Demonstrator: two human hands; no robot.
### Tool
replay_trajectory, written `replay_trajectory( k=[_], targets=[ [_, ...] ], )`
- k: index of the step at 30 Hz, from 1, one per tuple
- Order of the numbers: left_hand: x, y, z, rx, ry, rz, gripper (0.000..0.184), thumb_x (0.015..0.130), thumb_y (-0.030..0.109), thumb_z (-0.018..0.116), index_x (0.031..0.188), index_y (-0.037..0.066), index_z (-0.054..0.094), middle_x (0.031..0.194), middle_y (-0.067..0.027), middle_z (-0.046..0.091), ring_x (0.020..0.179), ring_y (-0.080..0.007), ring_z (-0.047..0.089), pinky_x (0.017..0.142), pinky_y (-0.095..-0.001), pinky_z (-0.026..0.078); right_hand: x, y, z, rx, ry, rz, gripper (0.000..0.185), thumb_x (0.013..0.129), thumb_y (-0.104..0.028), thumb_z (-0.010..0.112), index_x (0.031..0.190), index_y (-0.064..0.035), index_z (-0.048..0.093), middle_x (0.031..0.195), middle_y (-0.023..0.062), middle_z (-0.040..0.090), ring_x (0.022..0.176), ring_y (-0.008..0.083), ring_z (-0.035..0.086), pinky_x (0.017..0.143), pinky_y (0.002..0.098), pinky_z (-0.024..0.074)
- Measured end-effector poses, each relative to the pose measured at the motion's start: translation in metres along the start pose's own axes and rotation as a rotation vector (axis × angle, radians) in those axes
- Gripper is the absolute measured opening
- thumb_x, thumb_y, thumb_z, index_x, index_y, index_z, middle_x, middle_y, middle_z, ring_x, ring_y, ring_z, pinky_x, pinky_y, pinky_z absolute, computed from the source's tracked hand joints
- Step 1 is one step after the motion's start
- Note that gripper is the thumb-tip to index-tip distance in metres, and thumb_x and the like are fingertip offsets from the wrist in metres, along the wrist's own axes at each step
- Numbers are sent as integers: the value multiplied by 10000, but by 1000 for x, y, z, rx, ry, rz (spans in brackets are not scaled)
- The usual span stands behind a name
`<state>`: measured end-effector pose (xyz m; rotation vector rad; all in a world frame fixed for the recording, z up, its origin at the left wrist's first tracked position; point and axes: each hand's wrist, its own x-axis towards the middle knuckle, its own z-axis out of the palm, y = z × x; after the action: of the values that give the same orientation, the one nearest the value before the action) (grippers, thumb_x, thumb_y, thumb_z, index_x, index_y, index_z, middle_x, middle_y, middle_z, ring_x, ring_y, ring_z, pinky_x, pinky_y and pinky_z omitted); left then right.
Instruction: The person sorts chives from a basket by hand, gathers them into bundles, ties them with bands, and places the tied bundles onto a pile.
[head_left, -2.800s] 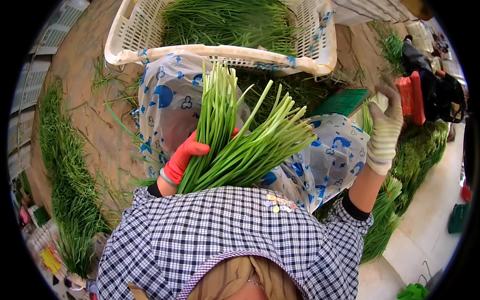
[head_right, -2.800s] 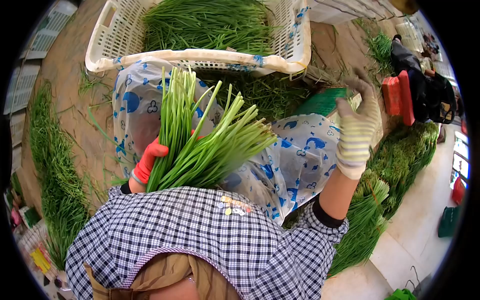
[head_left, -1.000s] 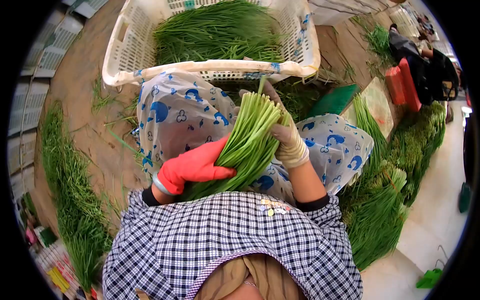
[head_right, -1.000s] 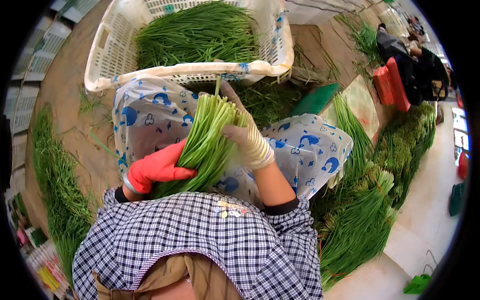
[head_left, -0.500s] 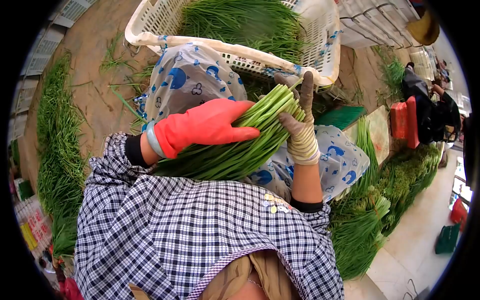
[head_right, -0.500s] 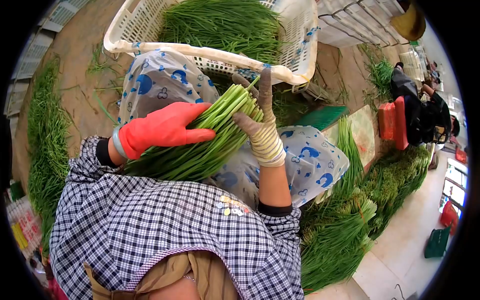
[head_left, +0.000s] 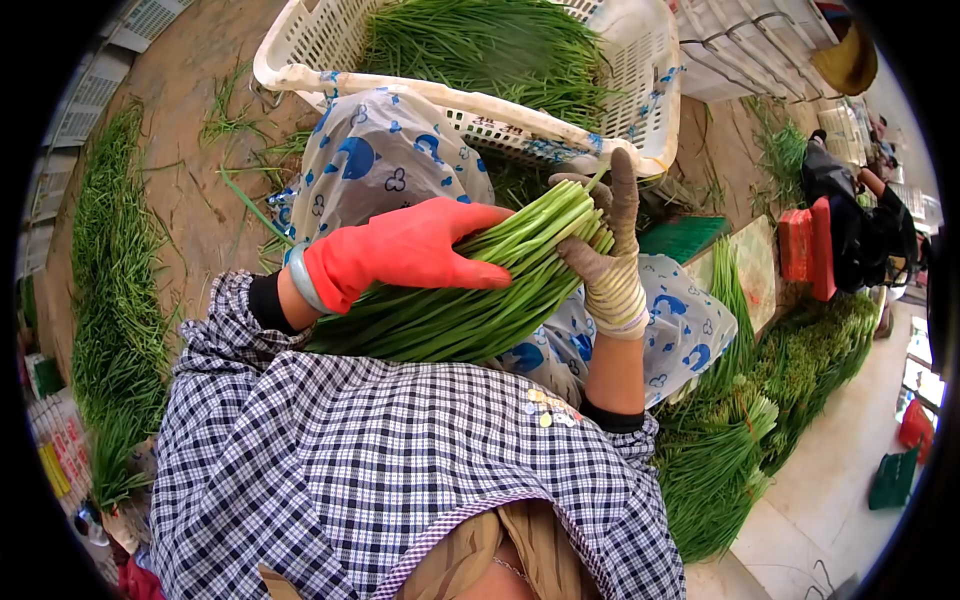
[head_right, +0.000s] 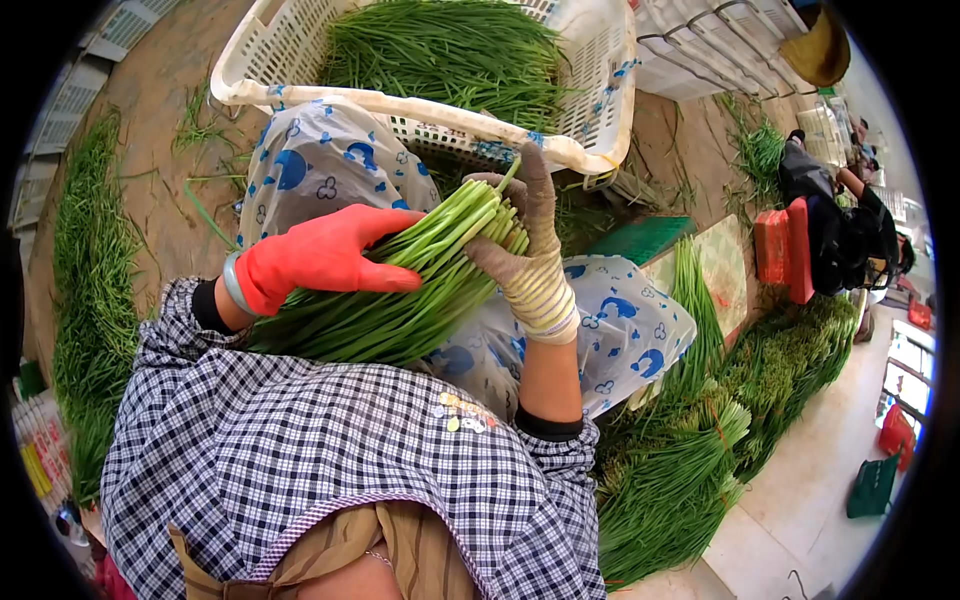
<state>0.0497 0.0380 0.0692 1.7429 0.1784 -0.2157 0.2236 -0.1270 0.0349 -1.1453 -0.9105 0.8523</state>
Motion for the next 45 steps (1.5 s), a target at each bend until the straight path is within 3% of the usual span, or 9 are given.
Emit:
replay_trajectory(
  k=[5, 7, 16, 28, 32, 35, 36, 41, 45],
  targets=[
    [-2, -11, 2, -99, -21, 31, 528, 853, 269, 739, 1293, 36, 561, 1056, -61, 680, 961, -104, 588, 893, -325, 496, -6, -23, 2, -147, 84, 184, 1038, 704, 54, 708, 1556, -109, 139, 1358, 137, 487, 1227, 238, 483, 1004, 365, 451],
    [1, -10, 0, -204, -75, 1, 668, 844, 266, 742, 1397, 26, 453, 1241, -127, 621, 1127, -172, 580, 980, -337, 464, -2, 1, -12, -189, 57, 106, 1026, 673, 57, 730, 1535, -70, 186, 1352, 118, 480, 1232, 246, 480, 1046, 363, 405],
    [17, -43, 6, -123, -5, 30, 820, 840, 287, 755, 1473, 4, 317, 1346, -131, 543, 1228, -181, 514, 1045, -335, 409, -2, 39, 21, 244, 384, 283, 282, 936, -62, 618, 1207, 9, 595, 1151, 114, 652, 977, 159, 648, 849, 282, 554],
    [30, -59, 25, -412, -55, -46, 752, 879, 209, 724, 1477, 27, 308, 1358, -84, 511, 1246, -157, 469, 1053, -317, 391, -9, 56, 21, 467, 509, 273, 229, 969, -86, 571, 1150, 35, 644, 995, 95, 705, 838, 153, 682, 768, 267, 577],
    [25, -47, 29, -364, 20, 28, 663, 901, 306, 690, 1408, 2, 390, 1278, -137, 586, 1174, -232, 561, 984, -347, 447, -36, 91, 20, 878, 325, 8, 986, 817, -568, 688, 1534, -115, 186, 1547, 115, 286, 1355, 294, 390, 1120, 453, 357],
    [27, -52, 23, 286, 26, 73, 567, 929, 417, 608, 1286, -8, 495, 1135, -223, 644, 1059, -359, 624, 896, -414, 487, -47, 108, 25, 859, 209, 51, 1108, 721, -636, 734, 1524, -86, 204, 1511, 105, 353, 1349, 274, 408, 1154, 431, 312],
    [28, -57, 25, 352, 9, 106, 558, 939, 501, 529, 1185, 0, 553, 1037, -277, 641, 985, -448, 608, 842, -474, 486, -43, 98, 28, 777, 183, 107, 1069, 753, -558, 755, 1525, -68, 201, 1495, 116, 380, 1350, 271, 405, 1142, 416, 321],
    [36, -35, 14, 405, -169, 21, 430, 939, 442, 511, 1018, 46, 657, 984, -248, 661, 908, -407, 637, 820, -464, 508, -24, 61, 19, 471, 82, 164, 642, 837, -197, 669, 1400, -3, 427, 1229, 129, 614, 1124, 243, 590, 994, 363, 458],
    [50, -35, 1, 188, -190, 88, 494, 900, 392, 629, 1204, 6, 582, 1037, -202, 677, 953, -306, 651, 845, -391, 513, 4, 27, 16, 379, 161, 108, 399, 805, -18, 635, 1198, -4, 565, 915, 105, 691, 910, 239, 673, 838, 365, 550]
  ],
)
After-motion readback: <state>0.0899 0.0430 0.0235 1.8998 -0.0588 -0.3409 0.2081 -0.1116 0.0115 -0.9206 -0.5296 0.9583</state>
